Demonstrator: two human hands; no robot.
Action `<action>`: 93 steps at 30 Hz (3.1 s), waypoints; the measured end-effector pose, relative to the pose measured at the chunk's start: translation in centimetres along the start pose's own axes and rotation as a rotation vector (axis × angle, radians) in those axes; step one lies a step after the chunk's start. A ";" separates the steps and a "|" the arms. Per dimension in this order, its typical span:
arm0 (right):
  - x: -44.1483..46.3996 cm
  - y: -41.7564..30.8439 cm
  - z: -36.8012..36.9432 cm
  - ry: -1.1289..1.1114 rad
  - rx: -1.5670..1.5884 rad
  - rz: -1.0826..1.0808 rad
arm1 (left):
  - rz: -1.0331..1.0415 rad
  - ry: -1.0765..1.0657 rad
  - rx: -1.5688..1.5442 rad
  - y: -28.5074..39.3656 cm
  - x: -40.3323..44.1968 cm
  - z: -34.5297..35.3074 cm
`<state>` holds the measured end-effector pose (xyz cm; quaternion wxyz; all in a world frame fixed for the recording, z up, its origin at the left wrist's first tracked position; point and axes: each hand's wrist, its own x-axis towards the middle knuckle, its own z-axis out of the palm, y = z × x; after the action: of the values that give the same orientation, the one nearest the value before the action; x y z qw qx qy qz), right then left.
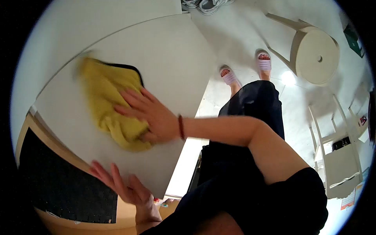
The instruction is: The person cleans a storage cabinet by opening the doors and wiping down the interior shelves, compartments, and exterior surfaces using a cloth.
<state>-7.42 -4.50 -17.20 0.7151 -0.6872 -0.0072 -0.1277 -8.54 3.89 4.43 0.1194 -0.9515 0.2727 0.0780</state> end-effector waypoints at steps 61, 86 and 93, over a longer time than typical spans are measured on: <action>-8.3 -24.6 -11.0 -0.155 1.599 1.441 | -0.133 0.377 -1.694 2.0 1.7 -3.8; -1.6 -32.0 -12.2 -1.460 0.082 0.773 | -0.159 0.286 -2.376 12.0 -18.1 -0.4; 1.9 -33.3 -11.1 -1.176 -0.130 0.828 | -0.418 0.987 -2.411 8.7 -22.2 -2.6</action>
<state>-13.78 -16.50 15.21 0.5403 -0.6297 -0.1222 0.5446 -31.63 7.16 10.05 -0.8991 -0.4127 -0.1039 -0.1021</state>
